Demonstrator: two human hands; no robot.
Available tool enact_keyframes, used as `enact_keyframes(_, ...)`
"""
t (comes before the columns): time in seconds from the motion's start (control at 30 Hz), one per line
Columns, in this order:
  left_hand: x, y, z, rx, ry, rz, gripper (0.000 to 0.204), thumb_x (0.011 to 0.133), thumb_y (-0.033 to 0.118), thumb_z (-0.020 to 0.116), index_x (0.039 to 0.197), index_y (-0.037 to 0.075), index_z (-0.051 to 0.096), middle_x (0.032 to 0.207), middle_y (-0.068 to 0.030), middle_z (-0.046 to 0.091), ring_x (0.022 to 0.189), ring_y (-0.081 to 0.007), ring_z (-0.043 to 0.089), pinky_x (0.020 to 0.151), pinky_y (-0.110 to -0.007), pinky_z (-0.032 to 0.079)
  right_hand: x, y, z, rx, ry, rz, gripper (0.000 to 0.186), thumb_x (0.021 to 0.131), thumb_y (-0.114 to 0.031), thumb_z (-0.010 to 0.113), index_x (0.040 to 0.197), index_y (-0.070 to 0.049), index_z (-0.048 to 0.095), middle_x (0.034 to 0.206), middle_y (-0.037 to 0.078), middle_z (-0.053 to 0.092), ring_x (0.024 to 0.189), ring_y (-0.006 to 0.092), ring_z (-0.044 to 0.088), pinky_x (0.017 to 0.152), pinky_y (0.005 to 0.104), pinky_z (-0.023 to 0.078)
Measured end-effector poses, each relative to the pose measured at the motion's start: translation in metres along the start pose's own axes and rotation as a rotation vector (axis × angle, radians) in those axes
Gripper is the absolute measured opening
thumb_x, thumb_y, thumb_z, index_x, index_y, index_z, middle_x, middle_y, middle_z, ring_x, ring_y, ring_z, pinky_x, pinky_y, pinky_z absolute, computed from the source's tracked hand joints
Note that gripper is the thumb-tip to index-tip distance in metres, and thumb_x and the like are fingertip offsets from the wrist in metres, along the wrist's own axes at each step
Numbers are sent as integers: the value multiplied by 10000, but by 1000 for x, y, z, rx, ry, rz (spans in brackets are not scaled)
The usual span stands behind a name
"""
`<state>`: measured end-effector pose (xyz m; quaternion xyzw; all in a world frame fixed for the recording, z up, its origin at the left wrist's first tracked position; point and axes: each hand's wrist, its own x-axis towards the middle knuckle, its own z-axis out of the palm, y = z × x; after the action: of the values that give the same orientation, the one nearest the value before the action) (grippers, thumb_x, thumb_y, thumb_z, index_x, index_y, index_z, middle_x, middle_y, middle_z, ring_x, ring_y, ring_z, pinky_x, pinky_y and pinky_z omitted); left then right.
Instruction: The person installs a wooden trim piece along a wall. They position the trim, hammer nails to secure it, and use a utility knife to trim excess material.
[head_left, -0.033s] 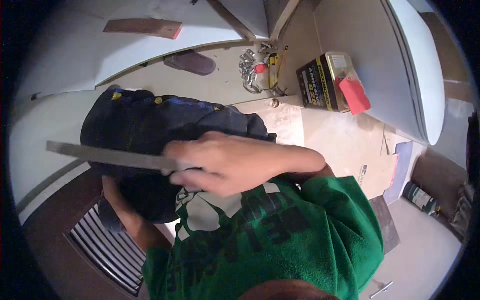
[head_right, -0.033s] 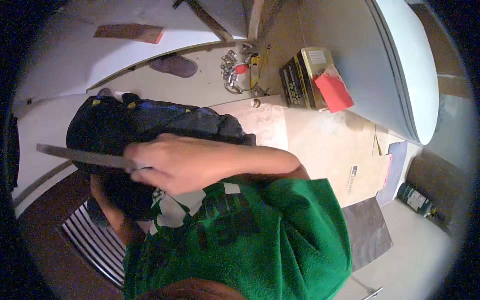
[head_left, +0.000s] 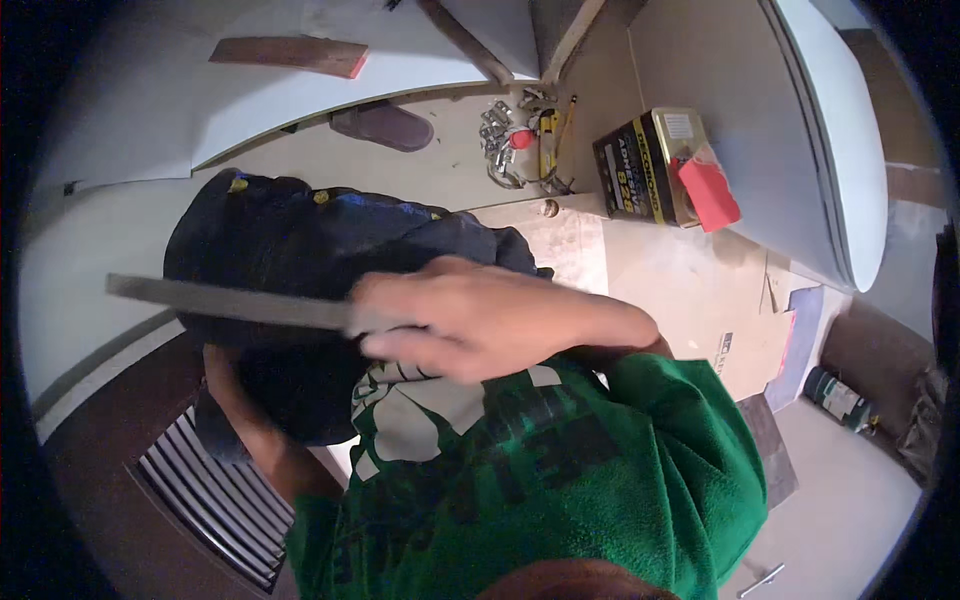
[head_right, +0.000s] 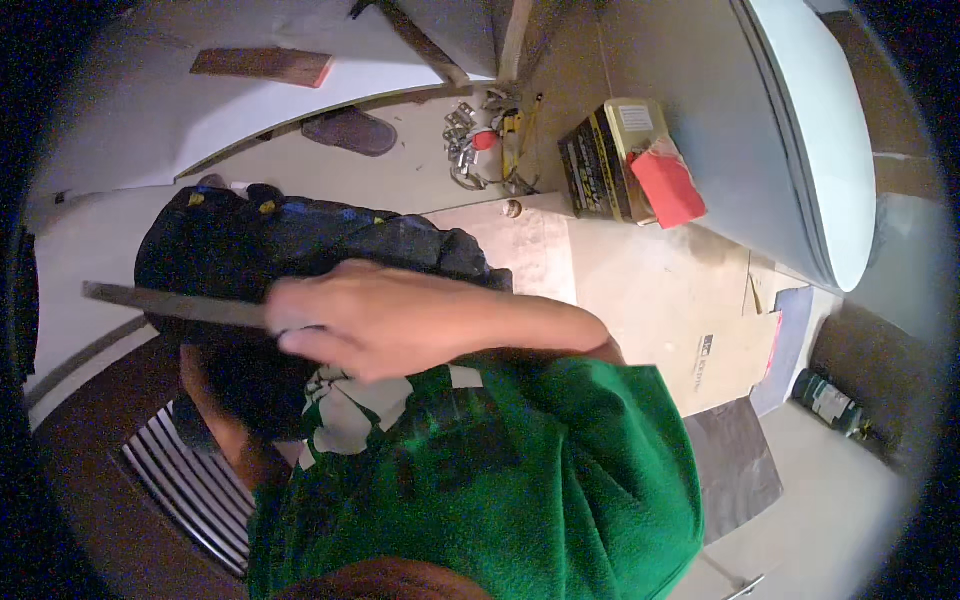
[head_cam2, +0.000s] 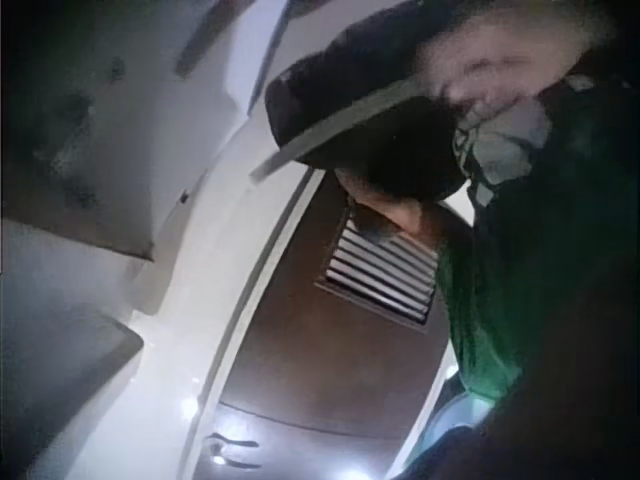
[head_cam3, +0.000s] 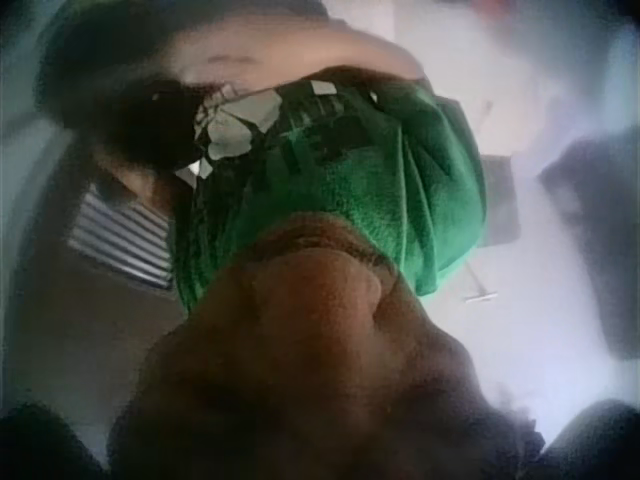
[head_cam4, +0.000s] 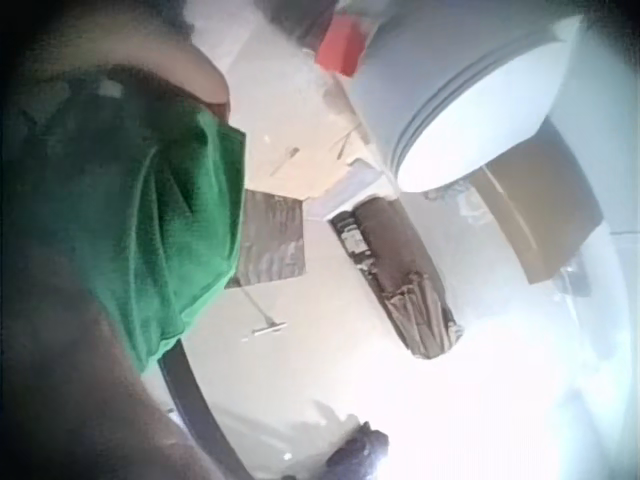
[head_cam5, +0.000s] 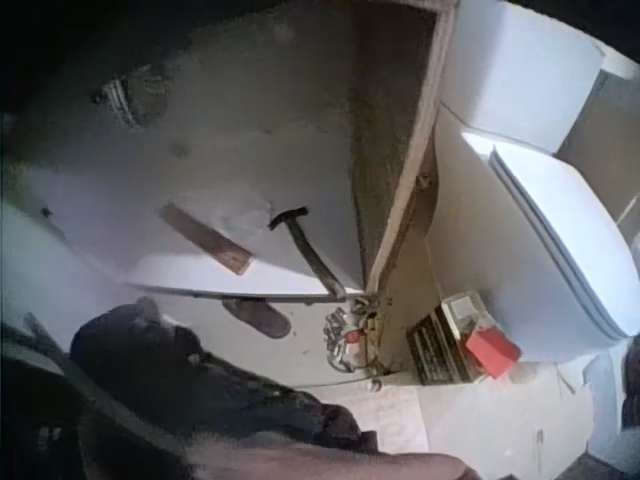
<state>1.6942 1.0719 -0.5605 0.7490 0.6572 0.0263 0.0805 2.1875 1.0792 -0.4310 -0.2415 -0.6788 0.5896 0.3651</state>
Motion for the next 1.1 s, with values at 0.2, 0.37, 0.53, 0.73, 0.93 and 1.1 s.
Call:
enact_keyframes(0.2, 19, 2, 0, 20, 35, -61, 261, 897, 223, 499, 1001, 18, 623, 1030, -248, 621, 987, -419, 580, 847, -491, 473, -47, 33, -32, -443, 337, 331, 193, 920, -184, 604, 1025, -21, 605, 767, 123, 609, 659, 204, 605, 610, 363, 469)
enact_keyframes(0.37, 25, 19, -9, 56, -218, -378, 357, 883, 289, 509, 1077, 15, 632, 1134, -251, 609, 1067, -405, 579, 915, -478, 462, -58, 78, -59, -478, 468, 686, 279, 910, -162, 597, 1108, 34, 591, 915, 216, 664, 794, 222, 631, 730, 344, 492)
enact_keyframes(0.53, 75, 50, -10, 110, -262, -457, 416, 854, 392, 559, 1014, 24, 670, 1078, -225, 646, 1014, -412, 617, 884, -481, 492, -20, 61, -54, -544, 584, 447, 264, 939, -159, 574, 1065, 72, 591, 870, 132, 641, 784, 149, 546, 722, 320, 467)
enact_keyframes(0.73, 70, 97, -28, -111, -203, -487, 351, 860, 338, 574, 1024, 40, 658, 1077, -215, 643, 1004, -397, 618, 872, -481, 494, 49, 6, -52, -461, 662, 268, 419, 1018, -402, 402, 1002, -34, 602, 579, -76, 365, 502, 24, 324, 449, 203, 248)
enact_keyframes(0.93, 101, 100, 4, -312, -43, -347, 245, 886, 255, 555, 982, 47, 644, 1046, -205, 647, 987, -396, 617, 852, -477, 495, 108, 19, -34, -311, 326, 371, 337, 1010, -351, 446, 997, -45, 586, 609, -44, 432, 491, 44, 367, 429, 207, 273)
enact_keyframes(1.1, 127, 100, -20, -394, -5, -448, 238, 853, 243, 595, 954, 33, 645, 990, -219, 655, 969, -406, 620, 833, -495, 495, 172, 53, -14, -256, 153, 444, 336, 1009, -346, 439, 956, -47, 583, 574, -22, 442, 448, 64, 393, 399, 227, 303)
